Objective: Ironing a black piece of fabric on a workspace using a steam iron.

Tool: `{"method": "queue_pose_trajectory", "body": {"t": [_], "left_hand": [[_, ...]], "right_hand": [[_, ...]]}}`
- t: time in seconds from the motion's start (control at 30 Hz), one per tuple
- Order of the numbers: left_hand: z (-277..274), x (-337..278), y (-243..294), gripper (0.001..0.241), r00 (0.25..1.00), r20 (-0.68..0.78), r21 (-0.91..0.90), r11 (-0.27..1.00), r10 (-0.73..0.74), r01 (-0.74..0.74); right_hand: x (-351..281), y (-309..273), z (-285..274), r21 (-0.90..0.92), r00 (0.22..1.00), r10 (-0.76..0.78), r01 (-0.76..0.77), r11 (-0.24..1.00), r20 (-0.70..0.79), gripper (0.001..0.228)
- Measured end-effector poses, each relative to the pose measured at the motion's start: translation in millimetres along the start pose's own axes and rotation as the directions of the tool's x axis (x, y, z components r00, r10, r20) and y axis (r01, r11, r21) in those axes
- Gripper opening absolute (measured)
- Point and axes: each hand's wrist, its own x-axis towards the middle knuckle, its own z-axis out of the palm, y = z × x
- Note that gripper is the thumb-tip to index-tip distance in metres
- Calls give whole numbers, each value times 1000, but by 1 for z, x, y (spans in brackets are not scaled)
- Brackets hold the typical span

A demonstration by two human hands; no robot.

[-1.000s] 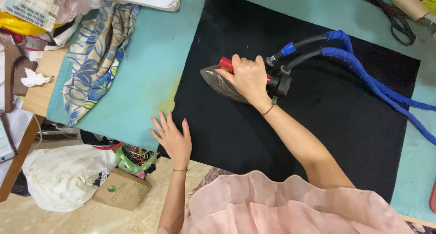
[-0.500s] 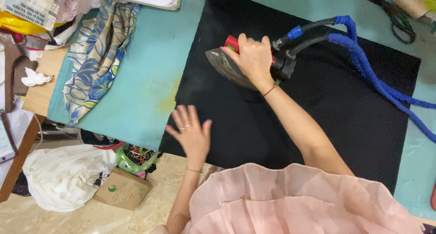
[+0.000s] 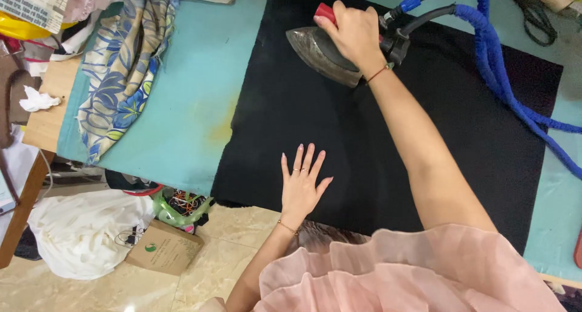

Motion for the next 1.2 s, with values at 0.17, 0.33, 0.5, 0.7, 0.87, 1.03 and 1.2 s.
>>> {"method": "queue_pose_trajectory", "body": {"t": [0.17, 0.33, 0.5, 0.7, 0.87, 1.03, 1.2], "left_hand": [[-3, -1, 2, 67, 1000, -6, -14, 1000, 3, -3], [-4, 1, 3, 66, 1000, -7, -8, 1000, 12, -12], [-3, -4, 5, 53, 996, -54, 8, 997, 73, -73], [9, -12, 3, 29, 974, -134, 22, 983, 184, -183], [3, -27, 38, 22, 971, -201, -47, 989, 130, -142], [11, -38, 64, 20, 967, -200, -127, 975, 155, -183], [34, -47, 84, 15, 947, -141, -163, 937, 289, -310]], "right_hand": [[-7, 25, 4, 150, 989, -34, 12, 989, 143, 62], [-33, 38, -12, 161, 980, -50, 18, 987, 194, 63], [-73, 37, -61, 190, 957, -59, 4, 982, 283, 62], [-148, 6, -135, 245, 908, -33, -77, 967, 417, 54], [-206, -19, -175, 281, 897, -38, -98, 955, 440, 54], [-245, -36, -190, 283, 931, -84, -22, 959, 356, 50], [-241, -43, -191, 313, 950, -157, 68, 947, 269, 55]]}}
